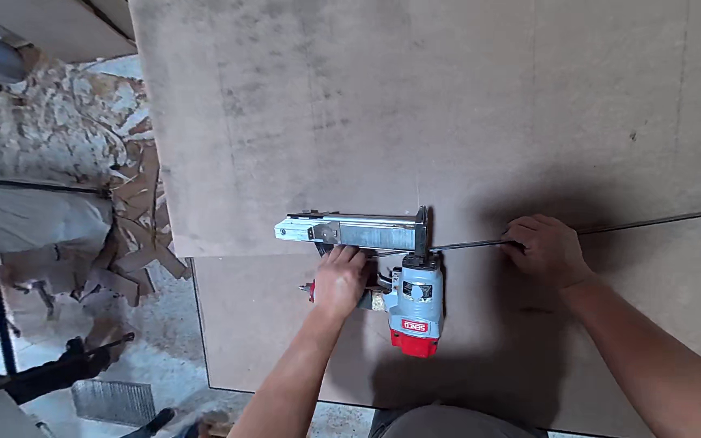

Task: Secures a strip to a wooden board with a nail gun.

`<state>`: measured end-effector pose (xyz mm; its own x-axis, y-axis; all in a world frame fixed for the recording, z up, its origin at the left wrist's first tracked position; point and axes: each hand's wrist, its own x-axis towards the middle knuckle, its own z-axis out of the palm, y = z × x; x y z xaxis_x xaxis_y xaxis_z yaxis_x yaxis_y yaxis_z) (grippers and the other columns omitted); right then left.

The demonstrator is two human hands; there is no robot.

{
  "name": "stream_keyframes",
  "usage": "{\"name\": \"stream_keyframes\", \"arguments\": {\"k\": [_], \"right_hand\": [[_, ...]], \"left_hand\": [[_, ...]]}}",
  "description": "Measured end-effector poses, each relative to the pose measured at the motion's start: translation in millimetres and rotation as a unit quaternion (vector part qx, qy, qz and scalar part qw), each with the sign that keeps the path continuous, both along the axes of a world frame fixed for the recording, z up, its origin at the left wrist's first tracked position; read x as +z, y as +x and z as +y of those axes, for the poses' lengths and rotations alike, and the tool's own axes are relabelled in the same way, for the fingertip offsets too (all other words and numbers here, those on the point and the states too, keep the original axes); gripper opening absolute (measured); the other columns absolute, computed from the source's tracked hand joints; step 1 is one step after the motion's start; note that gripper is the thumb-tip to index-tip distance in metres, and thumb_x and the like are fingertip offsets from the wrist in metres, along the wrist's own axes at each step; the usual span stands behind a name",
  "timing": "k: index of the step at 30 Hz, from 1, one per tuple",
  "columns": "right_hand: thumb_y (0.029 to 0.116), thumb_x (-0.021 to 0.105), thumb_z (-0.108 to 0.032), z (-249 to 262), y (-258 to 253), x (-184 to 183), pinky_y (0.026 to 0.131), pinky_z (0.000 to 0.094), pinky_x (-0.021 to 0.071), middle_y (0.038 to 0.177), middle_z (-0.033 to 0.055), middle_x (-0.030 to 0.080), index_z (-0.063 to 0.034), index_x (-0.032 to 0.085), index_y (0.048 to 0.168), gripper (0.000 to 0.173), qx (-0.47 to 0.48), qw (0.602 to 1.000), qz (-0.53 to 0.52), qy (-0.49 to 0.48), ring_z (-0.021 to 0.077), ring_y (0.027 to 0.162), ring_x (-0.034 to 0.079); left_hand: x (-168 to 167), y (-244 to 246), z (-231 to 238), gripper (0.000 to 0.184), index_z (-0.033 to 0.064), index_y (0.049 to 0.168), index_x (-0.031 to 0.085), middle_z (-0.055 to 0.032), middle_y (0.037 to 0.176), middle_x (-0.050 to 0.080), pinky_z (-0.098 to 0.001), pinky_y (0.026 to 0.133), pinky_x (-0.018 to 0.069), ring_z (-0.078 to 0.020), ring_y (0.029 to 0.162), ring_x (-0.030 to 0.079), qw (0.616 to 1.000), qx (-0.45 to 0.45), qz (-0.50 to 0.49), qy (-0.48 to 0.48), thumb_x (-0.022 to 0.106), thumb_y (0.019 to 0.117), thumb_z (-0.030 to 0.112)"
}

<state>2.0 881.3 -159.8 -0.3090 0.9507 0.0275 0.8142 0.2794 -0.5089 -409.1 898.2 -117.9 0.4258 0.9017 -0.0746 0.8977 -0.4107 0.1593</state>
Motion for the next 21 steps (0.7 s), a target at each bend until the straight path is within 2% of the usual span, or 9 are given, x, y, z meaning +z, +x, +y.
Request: {"name": "stream_keyframes", "arguments": {"k": [3,10,21], "right_hand": [[0.0952,0.066,-0.026,-2.0,2.7,0.2,0.085,0.0493,0.0571,0.108,0.0074,0.074,-0.0113,0.075,0.092,0.017,-0.002,1.000,-0.010,-0.005,0.0300,0.103,0.070],[0.0948,0.066,-0.022,-5.4,16.5,1.4,0.087,0.0503,0.0569,0.110,0.0096,0.074,-0.0100,0.075,0.095,0.015,0.010,1.000,-0.017,-0.008,0.0318,0.104,0.070],[0.0923,0.069,-0.021,-5.2,17.5,2.8,0.087,0.0480,0.0568,0.105,0.0094,0.074,-0.0090,0.073,0.091,0.012,0.021,1.000,-0.012,0.012,0.0309,0.101,0.070]], "left_hand": [[-8.7,4.4,7.8,0.016,0.0071,0.093,0.075,-0.0105,0.091,0.073,-0.0473,0.077,0.0581,-0.0304,0.092,0.071,0.999,-0.026,0.011,0.018,0.062,0.0980,0.016],[-11.1,17.2,18.9,0.016,0.0059,0.096,0.072,-0.0116,0.099,0.072,-0.0471,0.079,0.0573,-0.0312,0.097,0.069,0.999,-0.046,0.009,0.005,0.059,0.1002,0.014],[-8.6,17.6,28.4,0.014,0.0043,0.094,0.072,-0.0114,0.093,0.072,-0.0459,0.078,0.0586,-0.0308,0.094,0.071,0.993,-0.116,0.026,-0.001,0.060,0.0989,0.010]]}}
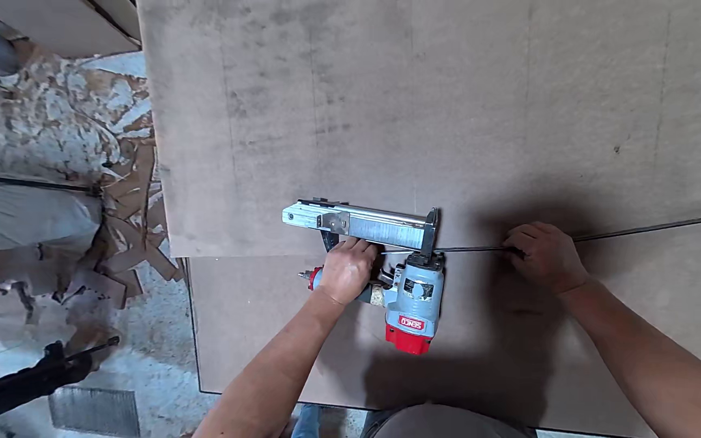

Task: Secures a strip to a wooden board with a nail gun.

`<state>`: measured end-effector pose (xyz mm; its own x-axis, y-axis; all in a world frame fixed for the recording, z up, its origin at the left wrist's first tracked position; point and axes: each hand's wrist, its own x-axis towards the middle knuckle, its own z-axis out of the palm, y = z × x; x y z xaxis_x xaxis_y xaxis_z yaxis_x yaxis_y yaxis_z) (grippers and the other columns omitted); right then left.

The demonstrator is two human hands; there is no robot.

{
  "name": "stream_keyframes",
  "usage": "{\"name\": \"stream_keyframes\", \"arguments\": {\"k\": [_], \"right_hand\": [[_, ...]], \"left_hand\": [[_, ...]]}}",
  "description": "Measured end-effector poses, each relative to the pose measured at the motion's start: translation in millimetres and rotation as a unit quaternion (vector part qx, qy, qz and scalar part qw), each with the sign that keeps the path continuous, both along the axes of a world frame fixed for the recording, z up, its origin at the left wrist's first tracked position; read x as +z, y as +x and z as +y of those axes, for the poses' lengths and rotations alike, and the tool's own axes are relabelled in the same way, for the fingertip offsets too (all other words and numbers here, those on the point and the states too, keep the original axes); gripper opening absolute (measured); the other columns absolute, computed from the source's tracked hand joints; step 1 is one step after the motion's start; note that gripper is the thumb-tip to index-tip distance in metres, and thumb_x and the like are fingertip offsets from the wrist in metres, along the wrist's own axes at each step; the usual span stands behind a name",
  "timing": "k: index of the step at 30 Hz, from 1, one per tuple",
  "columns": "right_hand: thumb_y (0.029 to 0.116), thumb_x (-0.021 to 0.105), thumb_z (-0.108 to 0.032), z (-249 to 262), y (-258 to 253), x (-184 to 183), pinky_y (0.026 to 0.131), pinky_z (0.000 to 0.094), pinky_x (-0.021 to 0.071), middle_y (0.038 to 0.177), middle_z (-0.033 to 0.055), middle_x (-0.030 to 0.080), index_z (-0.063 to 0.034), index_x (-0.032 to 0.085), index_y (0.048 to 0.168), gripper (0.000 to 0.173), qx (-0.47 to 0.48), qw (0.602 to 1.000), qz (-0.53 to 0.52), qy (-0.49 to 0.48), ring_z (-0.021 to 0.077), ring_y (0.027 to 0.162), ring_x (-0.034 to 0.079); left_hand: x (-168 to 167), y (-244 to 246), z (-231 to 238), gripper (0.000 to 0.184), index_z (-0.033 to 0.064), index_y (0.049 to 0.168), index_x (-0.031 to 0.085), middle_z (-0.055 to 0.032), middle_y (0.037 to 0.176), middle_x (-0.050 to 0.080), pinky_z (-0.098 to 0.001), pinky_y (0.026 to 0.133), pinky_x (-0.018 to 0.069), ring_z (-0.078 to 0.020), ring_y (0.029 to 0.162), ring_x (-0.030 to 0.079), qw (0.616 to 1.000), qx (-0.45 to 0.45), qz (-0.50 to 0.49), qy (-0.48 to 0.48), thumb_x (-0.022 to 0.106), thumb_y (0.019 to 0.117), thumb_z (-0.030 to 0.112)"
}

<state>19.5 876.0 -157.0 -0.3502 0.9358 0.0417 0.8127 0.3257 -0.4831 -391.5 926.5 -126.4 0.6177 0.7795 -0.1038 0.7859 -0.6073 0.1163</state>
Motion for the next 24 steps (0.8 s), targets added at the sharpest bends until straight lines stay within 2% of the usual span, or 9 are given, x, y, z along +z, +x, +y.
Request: {"name": "stream_keyframes", "arguments": {"k": [5,7,9,11,14,16,19,24], "right_hand": [[0.0907,0.069,-0.025,-2.5,-6.5,-1.3,0.094,0.0490,0.0563,0.102,0.0083,0.075,-0.0097,0.074,0.091,0.016,-0.014,1.000,-0.015,0.013,0.0276,0.103,0.071],[0.0900,0.072,-0.027,-2.7,-5.8,-0.1,0.090,0.0467,0.0568,0.094,0.0069,0.073,-0.0095,0.072,0.086,0.018,-0.023,0.999,-0.017,0.026,0.0252,0.097,0.070],[0.0905,0.073,-0.027,-1.6,-5.6,3.4,0.087,0.0455,0.0570,0.089,0.0059,0.071,-0.0099,0.070,0.084,0.019,-0.021,0.999,-0.025,0.022,0.0243,0.093,0.070],[0.0947,0.069,-0.030,-3.3,-7.6,6.8,0.090,0.0445,0.0558,0.094,0.0045,0.072,-0.0113,0.071,0.090,0.019,-0.016,0.999,-0.044,0.010,0.0231,0.097,0.069],[0.0962,0.069,-0.031,-13.6,-9.4,22.7,0.100,0.0460,0.0518,0.110,0.0025,0.072,-0.0157,0.075,0.106,0.019,-0.049,0.996,-0.078,0.014,0.0218,0.110,0.067],[0.0949,0.071,-0.028,-33.6,-6.9,40.2,0.105,0.0459,0.0489,0.120,0.0019,0.070,-0.0179,0.075,0.115,0.023,-0.118,0.990,-0.065,0.029,0.0204,0.118,0.063],[0.0978,0.067,-0.035,-85.4,2.6,51.5,0.112,0.0422,0.0458,0.130,-0.0020,0.067,-0.0223,0.072,0.124,0.029,-0.236,0.970,-0.050,0.033,0.0150,0.126,0.060],[0.1033,0.053,-0.045,-199.1,16.0,66.6,0.117,0.0433,0.0411,0.137,0.0009,0.065,-0.0213,0.069,0.130,0.039,-0.357,0.927,-0.029,-0.110,0.0187,0.134,0.056]], "left_hand": [[20.3,15.2,1.0,0.012,0.0044,0.100,0.072,-0.0136,0.100,0.073,-0.0517,0.077,0.0591,-0.0345,0.096,0.071,0.995,-0.021,0.083,-0.051,0.063,0.0936,0.000],[21.4,21.1,1.9,0.011,0.0049,0.099,0.073,-0.0142,0.095,0.073,-0.0536,0.072,0.0587,-0.0362,0.091,0.072,0.993,-0.023,0.101,-0.048,0.068,0.0904,0.001],[19.1,22.5,3.2,0.012,0.0062,0.103,0.073,-0.0140,0.097,0.073,-0.0542,0.073,0.0587,-0.0366,0.093,0.072,0.992,-0.028,0.117,-0.040,0.070,0.0910,0.006],[18.7,21.9,1.6,0.013,0.0080,0.103,0.074,-0.0124,0.098,0.073,-0.0531,0.072,0.0584,-0.0356,0.095,0.072,0.991,-0.024,0.128,-0.029,0.070,0.0904,0.007],[23.2,26.9,-1.0,0.016,0.0096,0.108,0.074,-0.0128,0.104,0.074,-0.0534,0.075,0.0586,-0.0365,0.100,0.071,0.988,-0.004,0.149,-0.034,0.069,0.0923,0.008],[27.5,30.6,-2.6,0.018,0.0085,0.111,0.073,-0.0152,0.106,0.074,-0.0555,0.078,0.0582,-0.0381,0.103,0.071,0.987,0.011,0.154,-0.047,0.066,0.0942,0.008],[28.0,29.5,-4.7,0.020,0.0074,0.113,0.072,-0.0166,0.112,0.073,-0.0575,0.082,0.0573,-0.0388,0.108,0.069,0.984,0.035,0.160,-0.063,0.064,0.0952,0.009],[24.5,20.9,-6.5,0.023,0.0079,0.116,0.072,-0.0178,0.118,0.071,-0.0603,0.086,0.0566,-0.0408,0.114,0.067,0.983,0.074,0.150,-0.075,0.062,0.0960,0.013]]}}
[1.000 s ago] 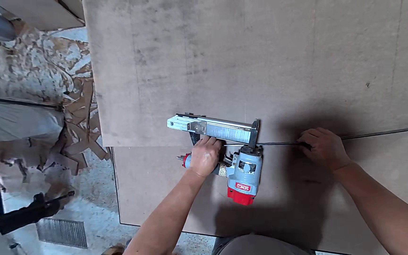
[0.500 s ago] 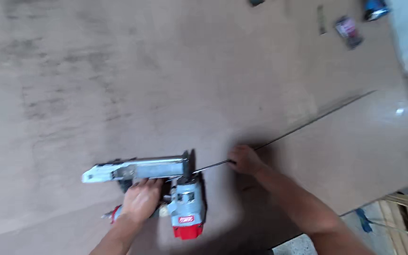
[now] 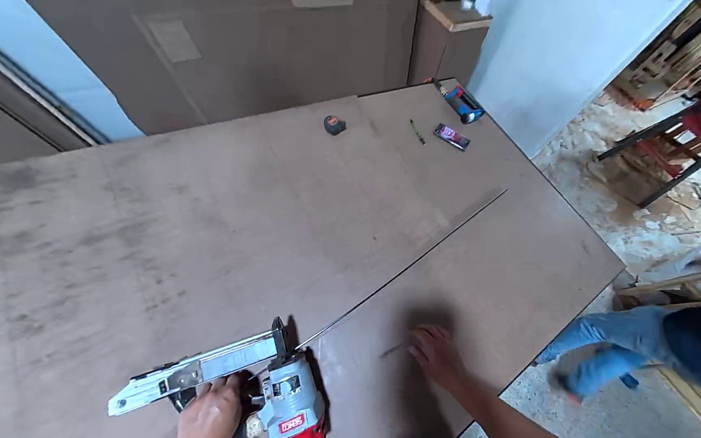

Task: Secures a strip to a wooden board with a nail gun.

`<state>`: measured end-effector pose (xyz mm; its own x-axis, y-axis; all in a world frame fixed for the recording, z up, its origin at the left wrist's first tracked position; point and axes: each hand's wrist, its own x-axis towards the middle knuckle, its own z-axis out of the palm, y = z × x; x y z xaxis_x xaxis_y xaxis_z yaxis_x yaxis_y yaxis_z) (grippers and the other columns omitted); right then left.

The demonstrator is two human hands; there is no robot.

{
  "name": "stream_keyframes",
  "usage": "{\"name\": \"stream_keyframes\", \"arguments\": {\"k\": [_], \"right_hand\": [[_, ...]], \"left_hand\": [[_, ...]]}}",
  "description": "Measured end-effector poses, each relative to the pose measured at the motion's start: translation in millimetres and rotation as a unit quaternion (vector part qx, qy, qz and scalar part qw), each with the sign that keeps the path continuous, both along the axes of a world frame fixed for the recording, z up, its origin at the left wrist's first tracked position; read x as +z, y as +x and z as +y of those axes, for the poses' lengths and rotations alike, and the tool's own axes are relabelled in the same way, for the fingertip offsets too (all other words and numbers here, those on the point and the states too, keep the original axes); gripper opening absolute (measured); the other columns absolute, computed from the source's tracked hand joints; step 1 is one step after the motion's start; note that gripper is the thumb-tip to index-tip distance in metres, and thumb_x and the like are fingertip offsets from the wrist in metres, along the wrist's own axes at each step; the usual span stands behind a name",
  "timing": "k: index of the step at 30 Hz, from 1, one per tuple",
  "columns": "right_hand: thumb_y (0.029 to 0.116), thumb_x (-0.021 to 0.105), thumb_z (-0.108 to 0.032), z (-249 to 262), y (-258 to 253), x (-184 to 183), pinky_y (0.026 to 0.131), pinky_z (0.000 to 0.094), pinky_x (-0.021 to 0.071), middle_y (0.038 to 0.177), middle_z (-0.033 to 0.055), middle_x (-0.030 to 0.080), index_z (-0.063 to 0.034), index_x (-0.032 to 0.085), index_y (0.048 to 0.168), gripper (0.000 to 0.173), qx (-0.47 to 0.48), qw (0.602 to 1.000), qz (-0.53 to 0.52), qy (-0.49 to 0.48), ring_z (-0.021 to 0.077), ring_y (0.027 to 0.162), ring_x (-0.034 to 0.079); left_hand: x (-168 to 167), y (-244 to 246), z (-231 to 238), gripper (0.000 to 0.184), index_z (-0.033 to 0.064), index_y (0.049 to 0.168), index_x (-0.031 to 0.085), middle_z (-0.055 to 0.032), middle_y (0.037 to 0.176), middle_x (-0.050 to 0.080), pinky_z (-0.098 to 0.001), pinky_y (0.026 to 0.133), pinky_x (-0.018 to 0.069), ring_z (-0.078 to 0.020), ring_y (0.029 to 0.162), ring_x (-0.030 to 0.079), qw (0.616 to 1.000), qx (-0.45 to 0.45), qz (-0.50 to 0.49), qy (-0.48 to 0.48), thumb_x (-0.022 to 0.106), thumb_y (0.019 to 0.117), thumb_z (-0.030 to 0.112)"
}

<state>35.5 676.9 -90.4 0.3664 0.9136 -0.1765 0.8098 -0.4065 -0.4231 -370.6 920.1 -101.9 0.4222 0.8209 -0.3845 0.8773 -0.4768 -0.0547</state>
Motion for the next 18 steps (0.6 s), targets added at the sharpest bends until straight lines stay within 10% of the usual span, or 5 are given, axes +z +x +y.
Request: {"name": "stream_keyframes", "arguments": {"k": [18], "right_hand": [[0.1008,0.061,-0.032,-240.5,-40.1,30.4,0.107,0.0464,0.0510,0.120,0.0092,0.073,-0.0099,0.074,0.122,0.033,-0.215,0.971,0.062,-0.082,0.0246,0.118,0.067]], "left_hand": [[3.7,-11.4,-2.1,0.032,0.0025,0.127,0.066,-0.0217,0.131,0.066,-0.0616,0.095,0.0532,-0.0436,0.125,0.061,0.998,-0.040,0.048,-0.016,0.050,0.1033,0.017]]}}
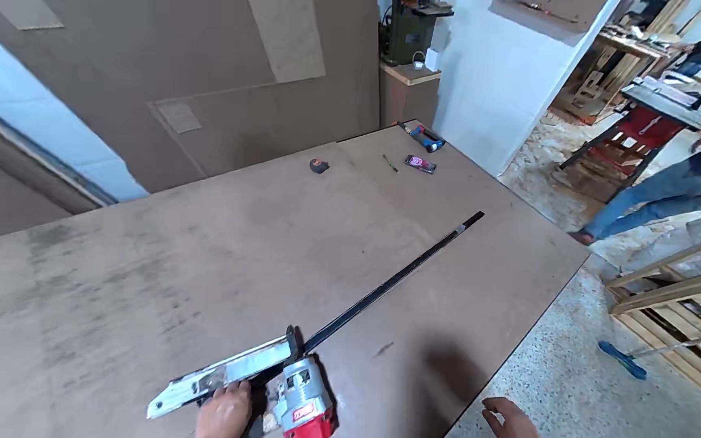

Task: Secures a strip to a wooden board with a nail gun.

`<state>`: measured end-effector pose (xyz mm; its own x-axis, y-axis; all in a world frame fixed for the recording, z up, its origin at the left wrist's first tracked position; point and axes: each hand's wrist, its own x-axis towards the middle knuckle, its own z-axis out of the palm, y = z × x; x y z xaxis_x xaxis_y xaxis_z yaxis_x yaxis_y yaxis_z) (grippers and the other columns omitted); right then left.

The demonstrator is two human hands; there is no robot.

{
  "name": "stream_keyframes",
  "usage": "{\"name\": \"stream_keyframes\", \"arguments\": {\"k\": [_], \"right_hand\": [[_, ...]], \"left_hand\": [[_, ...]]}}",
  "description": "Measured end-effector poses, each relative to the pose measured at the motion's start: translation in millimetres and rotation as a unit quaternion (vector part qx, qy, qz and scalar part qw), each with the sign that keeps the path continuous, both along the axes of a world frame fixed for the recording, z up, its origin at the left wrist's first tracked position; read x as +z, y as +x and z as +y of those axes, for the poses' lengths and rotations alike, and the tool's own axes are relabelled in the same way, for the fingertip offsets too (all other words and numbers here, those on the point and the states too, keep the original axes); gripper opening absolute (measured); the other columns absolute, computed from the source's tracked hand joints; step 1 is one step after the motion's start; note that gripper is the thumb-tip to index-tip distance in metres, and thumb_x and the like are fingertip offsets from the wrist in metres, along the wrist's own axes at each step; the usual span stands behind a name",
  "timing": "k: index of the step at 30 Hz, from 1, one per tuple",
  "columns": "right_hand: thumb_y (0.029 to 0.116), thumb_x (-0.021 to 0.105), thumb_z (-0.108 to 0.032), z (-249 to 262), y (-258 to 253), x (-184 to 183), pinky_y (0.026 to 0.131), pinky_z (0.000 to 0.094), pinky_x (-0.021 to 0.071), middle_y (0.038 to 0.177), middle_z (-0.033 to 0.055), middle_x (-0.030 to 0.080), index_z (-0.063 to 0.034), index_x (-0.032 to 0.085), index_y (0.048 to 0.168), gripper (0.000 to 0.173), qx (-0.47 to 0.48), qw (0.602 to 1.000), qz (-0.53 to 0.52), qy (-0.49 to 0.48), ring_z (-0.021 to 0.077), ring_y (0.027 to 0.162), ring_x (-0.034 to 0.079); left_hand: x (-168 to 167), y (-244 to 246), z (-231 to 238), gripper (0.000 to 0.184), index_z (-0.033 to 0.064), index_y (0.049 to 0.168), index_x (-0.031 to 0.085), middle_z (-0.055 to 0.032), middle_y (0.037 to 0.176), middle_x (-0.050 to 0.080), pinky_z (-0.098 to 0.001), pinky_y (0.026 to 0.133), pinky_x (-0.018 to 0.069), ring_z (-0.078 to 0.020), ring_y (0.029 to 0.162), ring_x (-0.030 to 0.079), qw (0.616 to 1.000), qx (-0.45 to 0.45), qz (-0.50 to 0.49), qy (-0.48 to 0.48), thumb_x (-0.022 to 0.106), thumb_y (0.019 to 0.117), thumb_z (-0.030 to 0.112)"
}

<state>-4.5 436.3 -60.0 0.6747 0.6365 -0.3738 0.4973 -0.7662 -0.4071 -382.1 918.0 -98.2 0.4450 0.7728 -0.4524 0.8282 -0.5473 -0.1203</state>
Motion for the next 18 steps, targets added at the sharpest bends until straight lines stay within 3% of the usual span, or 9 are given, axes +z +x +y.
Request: {"name": "stream_keyframes", "arguments": {"k": [2,9,13,16,18], "right_hand": [[0.1002,0.062,-0.030,-10.4,-9.0,3.1,0.103,0.0468,0.0539,0.115,0.0097,0.075,-0.0085,0.075,0.119,0.031,0.007,1.000,-0.005,0.009,0.0244,0.112,0.070],[0.1021,0.060,-0.031,-23.1,-7.0,15.3,0.089,0.0482,0.0586,0.104,0.0086,0.076,-0.0099,0.075,0.116,0.030,0.007,1.000,0.021,-0.005,0.0215,0.094,0.073],[0.1033,0.056,-0.037,9.9,39.4,8.1,0.080,0.0532,0.0581,0.096,0.0079,0.075,-0.0134,0.075,0.115,0.032,0.025,1.000,0.002,0.005,0.0231,0.085,0.072],[0.1044,0.053,-0.043,59.4,99.9,10.0,0.081,0.0585,0.0569,0.099,0.0103,0.075,-0.0151,0.073,0.118,0.037,0.043,0.999,-0.024,0.015,0.0281,0.088,0.072],[0.1057,0.055,-0.041,100.7,150.2,19.2,0.086,0.0628,0.0541,0.102,0.0141,0.073,-0.0125,0.072,0.121,0.037,0.005,1.000,-0.015,0.021,0.0332,0.094,0.070]], "left_hand": [[16.3,6.6,1.2,0.032,0.0042,0.129,0.066,-0.0190,0.135,0.064,-0.0599,0.099,0.0516,-0.0416,0.128,0.059,0.999,0.001,0.038,-0.035,0.051,0.1037,0.018],[42.8,17.7,18.0,0.026,0.0073,0.120,0.071,-0.0181,0.122,0.070,-0.0618,0.094,0.0533,-0.0399,0.116,0.066,0.988,-0.011,0.098,-0.117,0.053,0.1032,0.017],[32.3,18.9,23.7,0.022,0.0075,0.111,0.073,-0.0175,0.116,0.072,-0.0632,0.089,0.0551,-0.0395,0.111,0.068,0.987,-0.012,0.101,-0.127,0.057,0.1007,0.016],[27.9,26.6,28.0,0.019,0.0082,0.110,0.074,-0.0174,0.116,0.072,-0.0643,0.090,0.0548,-0.0397,0.111,0.068,0.984,0.017,0.123,-0.124,0.062,0.0977,0.017],[21.0,31.5,29.1,0.018,0.0115,0.108,0.075,-0.0158,0.114,0.073,-0.0650,0.088,0.0553,-0.0396,0.109,0.068,0.985,0.023,0.126,-0.114,0.066,0.0952,0.019]]}}
